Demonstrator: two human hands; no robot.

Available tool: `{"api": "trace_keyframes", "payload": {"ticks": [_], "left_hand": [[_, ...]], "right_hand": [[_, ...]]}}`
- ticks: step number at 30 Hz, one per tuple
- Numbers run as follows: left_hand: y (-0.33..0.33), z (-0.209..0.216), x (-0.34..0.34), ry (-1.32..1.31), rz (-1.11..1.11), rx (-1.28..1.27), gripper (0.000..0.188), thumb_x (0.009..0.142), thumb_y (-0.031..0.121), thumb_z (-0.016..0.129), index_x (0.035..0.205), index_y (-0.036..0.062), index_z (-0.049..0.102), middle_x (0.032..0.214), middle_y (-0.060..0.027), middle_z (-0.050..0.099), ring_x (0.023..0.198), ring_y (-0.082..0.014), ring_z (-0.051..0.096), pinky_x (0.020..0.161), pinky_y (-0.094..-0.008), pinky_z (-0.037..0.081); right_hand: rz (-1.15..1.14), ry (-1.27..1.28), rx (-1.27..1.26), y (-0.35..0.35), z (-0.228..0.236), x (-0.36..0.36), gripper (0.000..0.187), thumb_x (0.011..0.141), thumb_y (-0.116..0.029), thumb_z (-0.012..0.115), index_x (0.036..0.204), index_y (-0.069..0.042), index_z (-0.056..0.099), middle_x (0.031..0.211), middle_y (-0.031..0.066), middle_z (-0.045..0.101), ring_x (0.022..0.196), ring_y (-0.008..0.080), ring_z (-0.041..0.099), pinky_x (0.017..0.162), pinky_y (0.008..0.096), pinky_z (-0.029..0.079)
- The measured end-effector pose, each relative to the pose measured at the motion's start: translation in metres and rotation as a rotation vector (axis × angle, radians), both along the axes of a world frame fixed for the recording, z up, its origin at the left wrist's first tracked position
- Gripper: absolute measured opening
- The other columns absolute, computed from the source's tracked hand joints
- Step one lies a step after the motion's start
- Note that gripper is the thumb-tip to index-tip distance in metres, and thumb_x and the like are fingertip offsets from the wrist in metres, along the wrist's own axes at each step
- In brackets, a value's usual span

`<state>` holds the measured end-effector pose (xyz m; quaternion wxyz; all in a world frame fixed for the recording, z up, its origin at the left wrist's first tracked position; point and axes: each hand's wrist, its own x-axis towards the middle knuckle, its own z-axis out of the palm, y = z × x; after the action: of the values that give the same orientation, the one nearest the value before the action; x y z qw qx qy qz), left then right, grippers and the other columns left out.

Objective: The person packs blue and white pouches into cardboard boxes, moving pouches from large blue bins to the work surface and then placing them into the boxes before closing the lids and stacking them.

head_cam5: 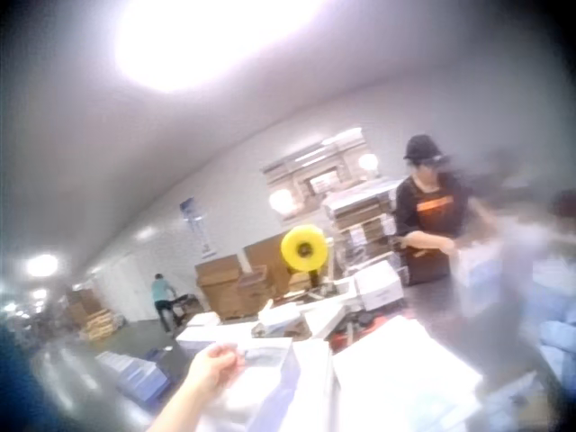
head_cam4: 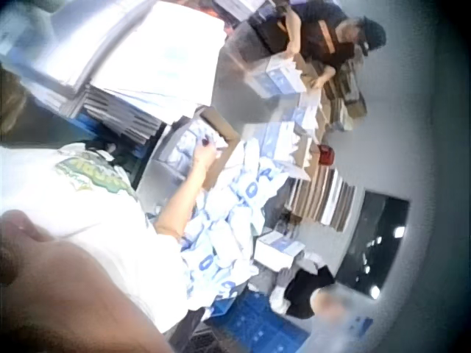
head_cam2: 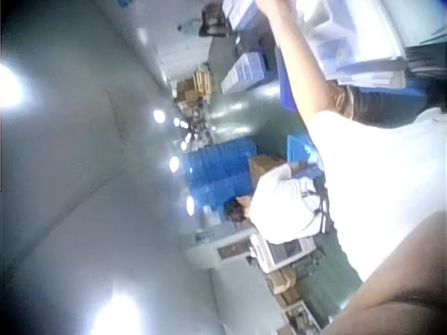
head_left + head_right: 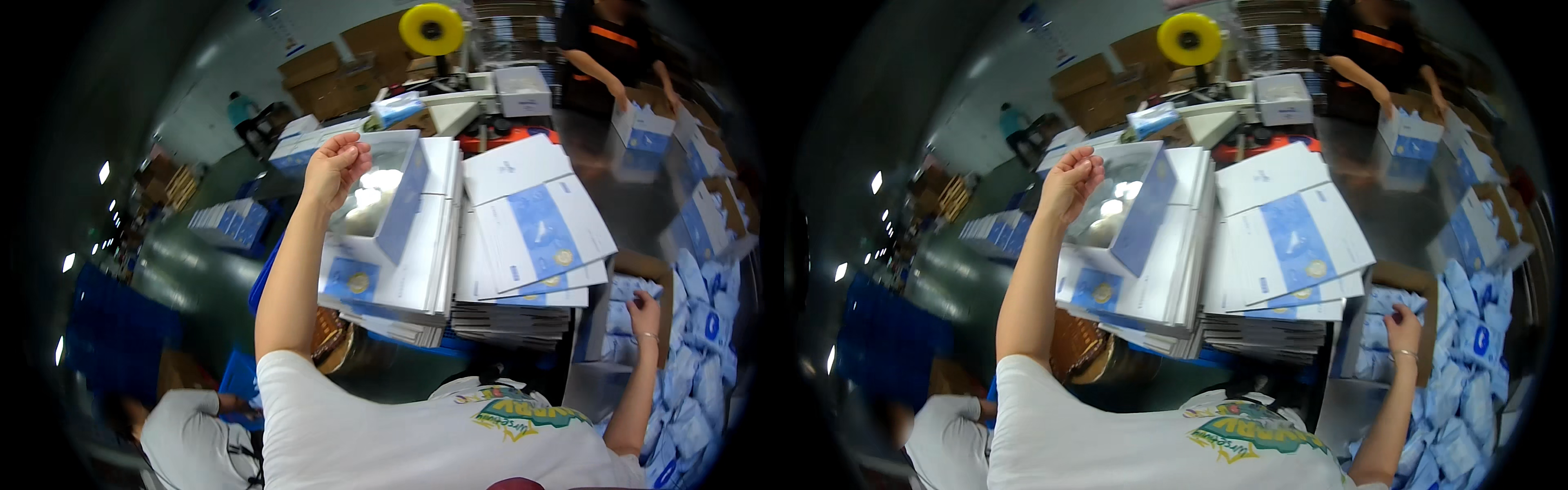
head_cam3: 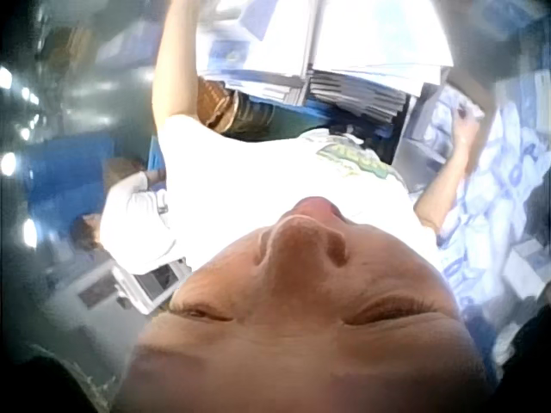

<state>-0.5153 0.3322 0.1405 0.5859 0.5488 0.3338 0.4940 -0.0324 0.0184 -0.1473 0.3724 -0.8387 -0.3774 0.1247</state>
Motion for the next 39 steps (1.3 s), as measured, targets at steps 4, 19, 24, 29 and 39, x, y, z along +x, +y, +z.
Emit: {"api": "trace_keyframes", "payload": {"ticks": [4, 19, 24, 29, 39], "left_hand": [[-0.030, -0.007, 0.138, -0.050, -0.461, -0.041, 0.018, 0.083, 0.000, 0.054, 0.101, 0.0015, 0.054, 0.089, -0.0123, 0.062, 0.074, -0.0191, 0.062, 0.068, -0.0312, 0.054], [-0.240, -0.240, 0.431, 0.371, -0.808, -0.350, 0.023, 0.074, 0.003, 0.062, 0.096, 0.0044, 0.054, 0.076, -0.0001, 0.053, 0.068, -0.0098, 0.051, 0.062, -0.0232, 0.042], [-0.208, -0.227, 0.423, 0.326, -0.678, -0.309, 0.020, 0.076, 0.001, 0.059, 0.096, 0.0043, 0.055, 0.076, -0.0008, 0.054, 0.067, -0.0090, 0.050, 0.061, -0.0227, 0.042], [-0.152, -0.214, 0.370, 0.659, -0.433, 0.402, 0.011, 0.069, 0.004, 0.058, 0.080, 0.0017, 0.056, 0.072, -0.0054, 0.055, 0.059, -0.0116, 0.052, 0.053, -0.0258, 0.043], [-0.126, -0.236, 0.364, 1.534, -0.291, 0.598, 0.059, 0.069, 0.051, 0.065, 0.094, -0.0014, 0.053, 0.092, -0.0192, 0.062, 0.087, -0.0347, 0.060, 0.074, -0.0398, 0.046]], "right_hand": [[-0.018, 0.071, 0.092, -0.006, 0.032, -0.020, 0.029, 0.073, -0.016, 0.067, 0.099, -0.003, 0.062, 0.086, 0.0098, 0.064, 0.078, 0.0176, 0.060, 0.073, 0.0291, 0.048], [-0.548, 0.154, 0.440, -0.185, 0.021, -0.070, 0.020, 0.073, 0.001, 0.061, 0.093, 0.000, 0.061, 0.083, 0.0064, 0.064, 0.074, 0.0128, 0.060, 0.070, 0.0239, 0.047], [-0.540, 0.774, 0.552, -0.180, -0.012, -0.100, 0.039, 0.077, -0.011, 0.064, 0.113, -0.002, 0.051, 0.102, 0.0090, 0.058, 0.086, 0.0141, 0.056, 0.075, 0.0260, 0.046], [-0.652, 1.242, 0.494, -0.113, -0.017, -0.113, 0.083, 0.079, -0.026, 0.065, 0.139, -0.007, 0.011, 0.129, 0.0145, 0.038, 0.109, 0.0239, 0.046, 0.080, 0.0377, 0.046], [-0.739, 1.281, 0.734, -0.086, -0.010, -0.107, 0.063, 0.064, 0.006, 0.056, 0.120, -0.005, 0.031, 0.102, 0.0123, 0.050, 0.085, 0.0254, 0.056, 0.063, 0.0338, 0.048]]}}
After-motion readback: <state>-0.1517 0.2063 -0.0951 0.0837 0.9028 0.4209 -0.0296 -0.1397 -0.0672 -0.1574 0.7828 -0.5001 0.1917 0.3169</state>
